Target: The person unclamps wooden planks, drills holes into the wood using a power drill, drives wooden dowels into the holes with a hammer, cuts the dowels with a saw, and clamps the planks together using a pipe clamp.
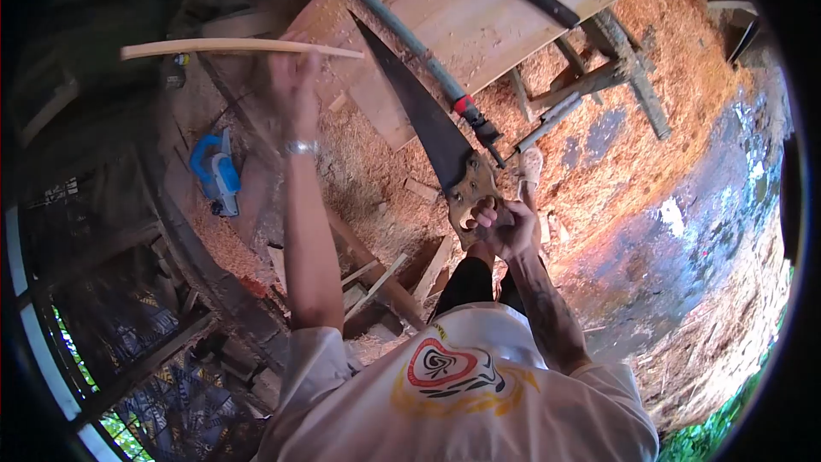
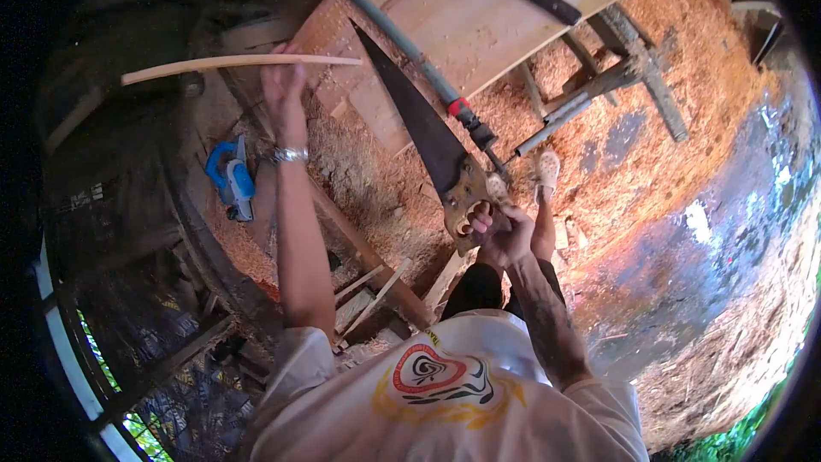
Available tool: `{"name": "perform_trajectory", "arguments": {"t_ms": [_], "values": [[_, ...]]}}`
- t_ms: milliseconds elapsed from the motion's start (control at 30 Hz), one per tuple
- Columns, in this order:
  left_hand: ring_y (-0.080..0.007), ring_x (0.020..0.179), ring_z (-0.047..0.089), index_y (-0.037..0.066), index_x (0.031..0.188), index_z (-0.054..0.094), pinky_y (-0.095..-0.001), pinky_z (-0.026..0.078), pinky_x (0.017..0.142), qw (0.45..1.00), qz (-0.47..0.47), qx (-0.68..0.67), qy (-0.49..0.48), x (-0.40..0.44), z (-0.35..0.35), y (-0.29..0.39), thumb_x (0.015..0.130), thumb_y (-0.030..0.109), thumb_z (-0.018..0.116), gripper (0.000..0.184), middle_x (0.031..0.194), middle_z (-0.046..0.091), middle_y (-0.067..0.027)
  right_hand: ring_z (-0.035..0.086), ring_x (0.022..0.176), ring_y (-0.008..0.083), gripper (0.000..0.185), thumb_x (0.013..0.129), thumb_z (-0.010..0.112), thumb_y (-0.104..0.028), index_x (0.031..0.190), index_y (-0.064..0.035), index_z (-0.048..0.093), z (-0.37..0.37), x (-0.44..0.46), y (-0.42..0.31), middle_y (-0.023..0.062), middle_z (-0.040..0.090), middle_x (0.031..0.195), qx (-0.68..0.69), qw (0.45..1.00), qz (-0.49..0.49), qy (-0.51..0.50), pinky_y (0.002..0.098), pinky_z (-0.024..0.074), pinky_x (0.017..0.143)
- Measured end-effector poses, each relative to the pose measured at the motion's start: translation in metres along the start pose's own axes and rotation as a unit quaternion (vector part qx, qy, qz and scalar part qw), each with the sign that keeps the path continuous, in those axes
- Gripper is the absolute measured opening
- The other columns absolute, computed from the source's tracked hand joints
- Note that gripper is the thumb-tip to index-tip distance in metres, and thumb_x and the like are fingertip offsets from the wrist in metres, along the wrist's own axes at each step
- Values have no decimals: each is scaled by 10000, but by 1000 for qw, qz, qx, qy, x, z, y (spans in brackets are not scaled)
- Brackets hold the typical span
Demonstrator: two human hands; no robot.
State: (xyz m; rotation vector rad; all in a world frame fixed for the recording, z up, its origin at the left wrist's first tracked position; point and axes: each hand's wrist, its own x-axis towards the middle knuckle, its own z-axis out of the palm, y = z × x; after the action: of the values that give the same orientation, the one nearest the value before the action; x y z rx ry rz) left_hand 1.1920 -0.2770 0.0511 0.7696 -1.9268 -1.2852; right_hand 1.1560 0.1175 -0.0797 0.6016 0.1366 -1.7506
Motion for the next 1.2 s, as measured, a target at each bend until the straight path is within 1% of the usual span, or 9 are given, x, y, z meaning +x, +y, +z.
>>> {"name": "perform_trajectory", "arguments": {"t_ms": [133,167,267,633,700,800,1100,1133,1200], "values": [[-157,828,487,95,869,507,-321,424,838,967,-56,-243,-42,34,5,-27,1022,317,533,270,862,499,-21,491,764,176,411,829,673,-353,1080,-69,514,27,4,21,26,469,832,-87,979,-178,-43,332,404,706],[-129,651,316,149,723,351,-298,337,661,973,-65,-221,12,37,19,-25,1019,335,531,394,697,316,18,471,681,152,333,916,631,-438,908,-123,524,15,9,23,1,429,760,-76,984,-158,-45,298,383,667],[-110,588,268,154,647,295,-294,271,589,973,-84,-191,97,45,27,-42,1016,347,512,470,612,271,24,364,547,124,411,962,572,-504,775,-164,437,-11,36,29,-30,330,638,-11,993,-120,-14,287,325,588],[-116,517,190,165,577,215,-311,196,539,975,-26,-221,14,47,35,-40,996,279,468,503,527,186,22,239,423,89,303,986,578,-421,909,-152,462,-31,-11,71,-64,242,568,-9,977,-152,148,249,217,424],[-116,517,188,166,577,215,-310,196,539,976,-29,-214,27,47,36,-37,996,274,465,500,525,186,23,199,418,84,395,1038,476,-378,711,-177,384,25,50,65,-67,206,550,-53,948,-149,277,245,174,404],[-115,518,188,164,581,224,-311,198,539,975,-25,-219,9,48,34,-39,995,268,467,491,525,188,20,197,429,92,379,1032,494,-384,735,-179,379,26,82,63,-65,202,554,-68,977,-171,108,266,180,421],[-116,515,191,165,588,241,-309,204,543,974,-15,-222,31,51,29,-50,998,254,460,474,526,185,22,253,428,102,316,998,557,-400,850,-149,436,12,25,67,-52,254,543,-91,966,-130,206,283,215,420],[-117,513,190,164,587,242,-311,205,543,975,-24,-220,17,46,28,-47,997,251,460,473,524,186,23,187,404,102,454,1014,506,-441,698,-165,333,23,58,66,-55,211,530,-91,962,-135,218,290,181,403],[-117,510,188,162,584,244,-314,206,543,975,-30,-221,-16,48,32,-37,994,247,461,472,521,186,23,189,405,105,437,1009,515,-449,727,-165,339,12,80,65,-60,212,528,-73,980,-150,111,293,190,409]]}}
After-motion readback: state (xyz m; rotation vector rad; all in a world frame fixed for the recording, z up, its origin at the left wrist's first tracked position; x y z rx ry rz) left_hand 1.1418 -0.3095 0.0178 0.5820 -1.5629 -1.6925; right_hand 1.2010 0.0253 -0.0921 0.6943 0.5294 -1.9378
